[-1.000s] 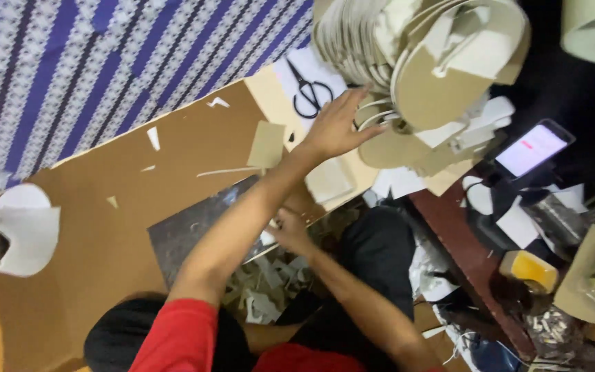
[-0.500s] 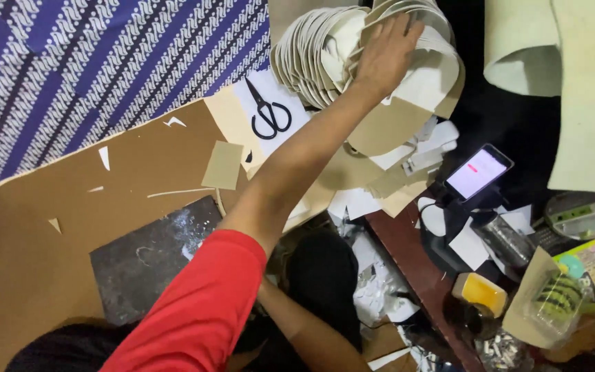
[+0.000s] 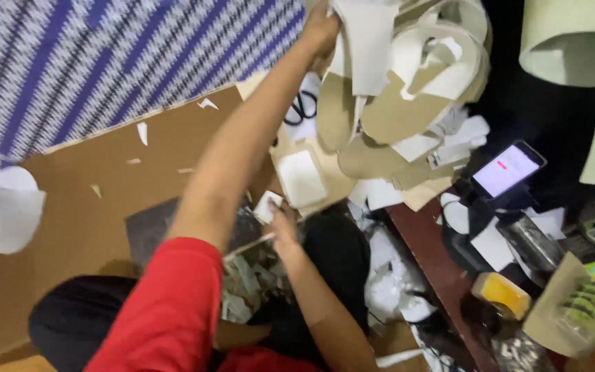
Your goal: Applying glue to the edges of leather components and folding them for assembly.
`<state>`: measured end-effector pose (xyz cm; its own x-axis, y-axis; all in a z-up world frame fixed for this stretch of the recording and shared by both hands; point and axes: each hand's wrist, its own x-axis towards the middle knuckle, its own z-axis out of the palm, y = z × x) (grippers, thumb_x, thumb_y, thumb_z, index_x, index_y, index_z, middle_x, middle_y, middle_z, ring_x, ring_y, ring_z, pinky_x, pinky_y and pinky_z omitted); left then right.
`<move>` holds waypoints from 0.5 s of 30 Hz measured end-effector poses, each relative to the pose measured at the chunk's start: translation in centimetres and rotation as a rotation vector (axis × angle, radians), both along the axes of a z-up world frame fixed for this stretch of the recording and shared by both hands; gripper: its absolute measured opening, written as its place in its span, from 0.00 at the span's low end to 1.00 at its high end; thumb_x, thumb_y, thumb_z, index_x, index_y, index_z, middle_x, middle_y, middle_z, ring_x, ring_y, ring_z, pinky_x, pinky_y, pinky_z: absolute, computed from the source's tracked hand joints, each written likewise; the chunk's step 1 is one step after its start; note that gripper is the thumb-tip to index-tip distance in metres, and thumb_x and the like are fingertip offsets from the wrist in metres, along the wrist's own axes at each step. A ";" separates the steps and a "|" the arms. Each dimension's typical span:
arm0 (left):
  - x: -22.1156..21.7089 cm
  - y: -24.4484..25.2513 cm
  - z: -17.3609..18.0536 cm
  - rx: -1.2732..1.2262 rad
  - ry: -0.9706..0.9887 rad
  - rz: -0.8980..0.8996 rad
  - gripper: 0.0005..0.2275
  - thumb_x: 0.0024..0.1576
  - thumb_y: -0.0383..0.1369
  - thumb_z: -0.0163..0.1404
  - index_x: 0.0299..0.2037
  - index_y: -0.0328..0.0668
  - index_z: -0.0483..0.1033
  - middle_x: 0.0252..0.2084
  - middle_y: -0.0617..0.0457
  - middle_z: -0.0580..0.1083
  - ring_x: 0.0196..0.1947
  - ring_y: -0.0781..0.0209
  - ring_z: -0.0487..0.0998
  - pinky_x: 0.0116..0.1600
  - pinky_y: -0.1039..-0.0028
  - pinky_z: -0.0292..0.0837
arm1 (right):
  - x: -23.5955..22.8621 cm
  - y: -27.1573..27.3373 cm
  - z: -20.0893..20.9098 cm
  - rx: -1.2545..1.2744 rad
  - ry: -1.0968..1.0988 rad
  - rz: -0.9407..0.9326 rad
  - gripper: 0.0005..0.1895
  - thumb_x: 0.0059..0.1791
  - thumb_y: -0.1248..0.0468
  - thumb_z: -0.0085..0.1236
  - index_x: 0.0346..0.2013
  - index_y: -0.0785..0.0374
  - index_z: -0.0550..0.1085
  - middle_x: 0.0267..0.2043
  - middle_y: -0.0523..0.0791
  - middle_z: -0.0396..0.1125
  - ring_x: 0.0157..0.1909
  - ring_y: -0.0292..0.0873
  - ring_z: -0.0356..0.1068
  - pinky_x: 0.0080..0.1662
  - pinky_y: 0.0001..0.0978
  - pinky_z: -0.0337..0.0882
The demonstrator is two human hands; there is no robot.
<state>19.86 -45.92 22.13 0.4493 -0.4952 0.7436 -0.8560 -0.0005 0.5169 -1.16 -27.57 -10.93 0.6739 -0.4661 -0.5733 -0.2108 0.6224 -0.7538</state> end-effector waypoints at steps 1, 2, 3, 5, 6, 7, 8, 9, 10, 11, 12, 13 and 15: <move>0.1 1.6 0.7 -0.001 -0.020 0.000 0.12 0.58 0.35 0.44 0.43 0.37 0.78 0.38 0.40 0.80 0.33 0.42 0.78 0.41 0.55 0.69 | 0.2 -0.4 3.1 -0.001 -0.020 0.000 0.32 0.49 0.52 0.69 0.63 0.63 0.71 0.60 0.56 0.68 0.60 0.52 0.70 0.54 0.43 0.72; -0.5 3.4 0.3 -0.020 -0.004 -0.019 0.11 0.58 0.35 0.45 0.43 0.38 0.78 0.39 0.40 0.80 0.35 0.42 0.78 0.42 0.56 0.69 | -1.1 -0.5 5.5 -0.015 -0.053 0.002 0.33 0.50 0.53 0.68 0.64 0.64 0.69 0.61 0.55 0.67 0.61 0.52 0.70 0.55 0.44 0.72; -1.0 5.1 -0.3 -0.038 0.012 -0.039 0.11 0.58 0.34 0.46 0.43 0.38 0.78 0.39 0.40 0.79 0.36 0.42 0.78 0.44 0.56 0.68 | -2.2 -0.7 7.9 -0.030 -0.085 0.003 0.34 0.51 0.54 0.67 0.66 0.66 0.67 0.63 0.55 0.67 0.62 0.51 0.69 0.56 0.46 0.72; -1.5 8.5 -0.8 -0.049 0.026 -0.073 0.10 0.58 0.33 0.47 0.43 0.38 0.78 0.40 0.40 0.79 0.37 0.43 0.78 0.45 0.56 0.68 | -3.1 -1.4 7.7 -0.109 -0.068 0.072 0.31 0.49 0.51 0.68 0.60 0.65 0.70 0.55 0.52 0.70 0.55 0.49 0.72 0.49 0.44 0.74; -1.5 10.2 -0.8 -0.078 0.037 -0.095 0.10 0.58 0.33 0.48 0.44 0.39 0.79 0.41 0.40 0.79 0.39 0.43 0.77 0.46 0.57 0.68 | -3.4 -2.2 7.7 -0.205 -0.052 0.156 0.29 0.48 0.48 0.70 0.53 0.64 0.74 0.48 0.49 0.72 0.47 0.48 0.75 0.43 0.42 0.76; -0.8 11.6 -0.6 -0.087 0.038 -0.098 0.10 0.58 0.33 0.48 0.44 0.39 0.79 0.41 0.40 0.79 0.39 0.43 0.77 0.46 0.57 0.68 | -3.1 -3.1 8.9 -0.214 -0.051 0.153 0.29 0.48 0.48 0.70 0.53 0.64 0.74 0.48 0.49 0.72 0.47 0.48 0.75 0.43 0.42 0.76; -0.3 13.9 -1.0 -0.101 0.060 -0.111 0.09 0.58 0.32 0.48 0.44 0.39 0.79 0.42 0.41 0.78 0.40 0.43 0.77 0.47 0.57 0.67 | -3.3 -3.0 9.8 -0.271 -0.018 0.143 0.39 0.47 0.45 0.69 0.62 0.67 0.66 0.57 0.57 0.66 0.58 0.55 0.69 0.51 0.50 0.72; 0.2 16.2 -1.5 -0.115 0.083 -0.124 0.09 0.58 0.31 0.49 0.44 0.40 0.79 0.43 0.41 0.78 0.42 0.43 0.77 0.49 0.58 0.67 | -3.4 -2.8 10.7 -0.328 0.014 0.133 0.51 0.46 0.42 0.68 0.71 0.71 0.59 0.67 0.65 0.60 0.68 0.62 0.63 0.59 0.59 0.69; 0.6 18.8 -1.6 -0.118 0.082 -0.120 0.09 0.58 0.31 0.49 0.44 0.40 0.79 0.43 0.41 0.78 0.42 0.43 0.77 0.49 0.58 0.67 | -3.9 -2.6 12.9 -0.331 0.013 0.138 0.51 0.46 0.42 0.68 0.71 0.71 0.59 0.67 0.65 0.60 0.68 0.62 0.63 0.59 0.59 0.69; 1.0 21.3 -1.6 -0.142 0.092 -0.134 0.08 0.58 0.31 0.50 0.44 0.40 0.79 0.43 0.41 0.78 0.43 0.43 0.76 0.50 0.58 0.67 | -4.4 -2.4 15.1 -0.374 -0.037 0.130 0.51 0.47 0.45 0.67 0.71 0.74 0.56 0.69 0.67 0.55 0.70 0.65 0.57 0.63 0.61 0.63; 1.1 23.8 -1.9 -0.167 0.107 -0.144 0.08 0.58 0.30 0.51 0.44 0.40 0.79 0.44 0.41 0.77 0.44 0.44 0.76 0.51 0.58 0.66 | -5.2 -2.3 17.3 -0.416 -0.081 0.127 0.51 0.48 0.47 0.66 0.72 0.77 0.53 0.71 0.70 0.50 0.73 0.68 0.51 0.68 0.62 0.56; 1.1 25.5 -2.2 -0.171 0.113 -0.136 0.08 0.58 0.30 0.51 0.44 0.40 0.79 0.44 0.41 0.77 0.44 0.44 0.76 0.51 0.58 0.66 | -4.9 -4.6 16.1 -0.419 -0.076 0.136 0.51 0.48 0.47 0.66 0.72 0.77 0.53 0.71 0.70 0.50 0.73 0.68 0.51 0.68 0.62 0.56; 1.0 30.3 -2.9 -0.208 0.141 -0.136 0.07 0.58 0.29 0.52 0.44 0.41 0.80 0.46 0.41 0.77 0.47 0.44 0.75 0.53 0.59 0.65 | -3.9 -8.1 13.2 -0.323 -0.182 0.010 0.43 0.55 0.61 0.58 0.76 0.68 0.44 0.71 0.56 0.57 0.61 0.57 0.71 0.42 0.45 0.79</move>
<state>20.91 -15.66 19.22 0.4953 -0.4012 0.7705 -0.7607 0.2280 0.6077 -5.02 -35.68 2.31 0.7567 -0.5960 -0.2685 -0.0605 0.3452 -0.9366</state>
